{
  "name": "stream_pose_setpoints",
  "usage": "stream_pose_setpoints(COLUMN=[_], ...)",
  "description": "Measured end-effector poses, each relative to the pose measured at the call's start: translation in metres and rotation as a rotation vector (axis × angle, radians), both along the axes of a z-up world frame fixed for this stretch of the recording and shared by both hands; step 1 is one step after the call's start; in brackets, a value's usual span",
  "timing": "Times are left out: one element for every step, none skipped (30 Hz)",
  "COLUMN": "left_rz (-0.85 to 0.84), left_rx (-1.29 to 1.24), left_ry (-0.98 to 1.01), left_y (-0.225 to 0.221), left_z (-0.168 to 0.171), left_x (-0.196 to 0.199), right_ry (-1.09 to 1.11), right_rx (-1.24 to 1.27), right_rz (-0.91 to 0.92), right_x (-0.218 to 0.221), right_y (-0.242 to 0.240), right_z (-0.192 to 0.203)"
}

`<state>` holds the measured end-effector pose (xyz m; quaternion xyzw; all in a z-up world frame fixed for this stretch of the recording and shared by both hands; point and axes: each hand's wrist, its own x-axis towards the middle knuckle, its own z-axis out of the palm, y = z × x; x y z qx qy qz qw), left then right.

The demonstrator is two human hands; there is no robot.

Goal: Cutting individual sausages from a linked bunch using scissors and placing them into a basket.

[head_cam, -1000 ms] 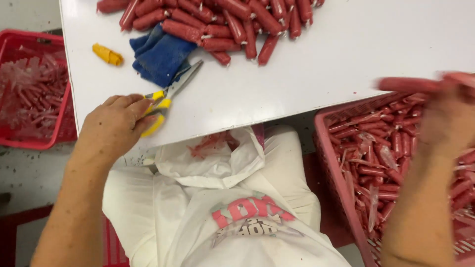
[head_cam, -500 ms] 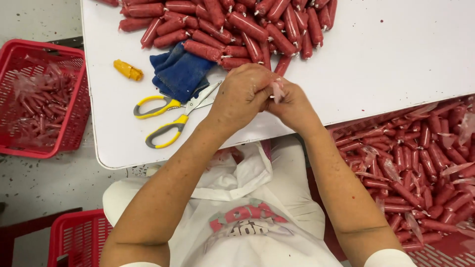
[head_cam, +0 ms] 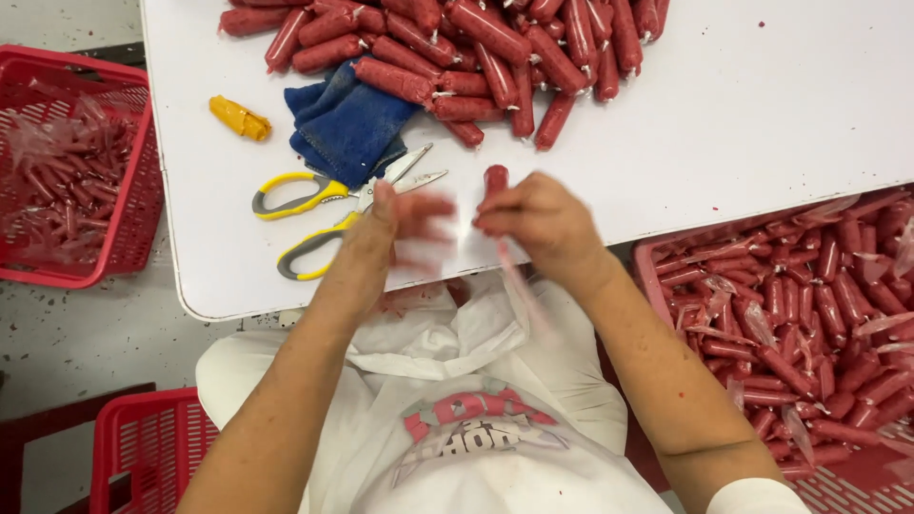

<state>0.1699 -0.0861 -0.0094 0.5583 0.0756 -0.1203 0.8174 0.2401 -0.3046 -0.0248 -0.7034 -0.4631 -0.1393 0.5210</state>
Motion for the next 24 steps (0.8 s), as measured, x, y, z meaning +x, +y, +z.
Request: stream_pose_setpoints(left_rz=[-0.166,-0.322,-0.314,-0.249,-0.180,-0.186,-0.111,-0.032,-0.034,-0.084,-0.133,-0.130,-0.235,-0.335,-0.332,-0.392,-0.420,-0.418,-0.360,-0.301,-0.296,-0.235,-0.175,-0.170], left_rx=[-0.111,-0.222,-0.224,-0.379,-0.533,-0.538,-0.503,-0.468,-0.473,-0.416,-0.360,-0.358,-0.031,0.291,0.290,0.825,1.347,1.347,1.245,1.146,1.148,1.030,0.911,0.912], left_ry=[0.223,0.444,0.446,0.503,0.559,0.565,0.538,0.509,0.514,0.452,0.390,0.390,0.209,0.028,0.033,-0.464,-0.977,-0.976,-0.999,-1.015,-1.009,-0.944,-0.878,-0.882], left_y=[-0.002,-0.003,-0.013,-0.025,-0.038,-0.042,-0.047,-0.051,-0.050,-0.046,-0.043,-0.035,-0.028,-0.022,-0.012,-0.003,0.007,0.006,0.005,0.004,0.000,-0.005,-0.009,-0.013], left_z=[-0.010,-0.021,-0.039,-0.058,-0.077,-0.089,-0.100,-0.110,-0.100,-0.090,-0.081,-0.080,-0.079,-0.078,-0.053,-0.027,-0.001,0.009,0.020,0.031,0.027,0.023,0.019,0.009], left_x=[-0.018,-0.038,-0.051,-0.067,-0.082,-0.085,-0.089,-0.093,-0.091,-0.089,-0.087,-0.083,-0.079,-0.077,-0.071,-0.065,-0.059,-0.054,-0.050,-0.047,-0.046,-0.042,-0.038,-0.040], right_ry=[-0.119,-0.239,-0.236,-0.318,-0.401,-0.394,-0.405,-0.417,-0.412,-0.402,-0.392,-0.392,-0.256,-0.115,-0.111,0.070,0.252,0.252,0.597,0.941,0.944,1.186,1.417,1.413], right_rx=[-0.058,-0.110,-0.108,-0.168,-0.227,-0.234,-0.281,-0.326,-0.331,-0.365,-0.399,-0.396,-0.414,-0.433,-0.432,-0.380,-0.325,-0.326,-0.105,0.128,0.124,0.366,0.614,0.610], right_rz=[0.043,0.094,0.102,0.120,0.139,0.135,0.102,0.071,0.072,0.110,0.150,0.151,0.222,0.293,0.297,0.371,0.442,0.444,0.528,0.603,0.609,0.542,0.458,0.461], right_x=[-0.009,-0.018,-0.025,-0.035,-0.046,-0.048,-0.052,-0.054,-0.052,-0.049,-0.047,-0.045,-0.044,-0.045,-0.047,-0.050,-0.053,-0.055,-0.057,-0.060,-0.070,-0.078,-0.085,-0.086], right_y=[0.002,0.006,0.011,0.013,0.015,0.013,0.011,0.010,0.005,0.003,0.001,-0.003,-0.008,-0.013,-0.014,-0.016,-0.018,-0.020,-0.022,-0.024,-0.020,-0.016,-0.013,-0.006], right_z=[-0.011,-0.022,-0.029,-0.037,-0.044,-0.042,-0.039,-0.036,-0.028,-0.022,-0.015,-0.004,0.006,0.016,0.023,0.029,0.036,0.034,0.033,0.031,0.031,0.032,0.032,0.023])
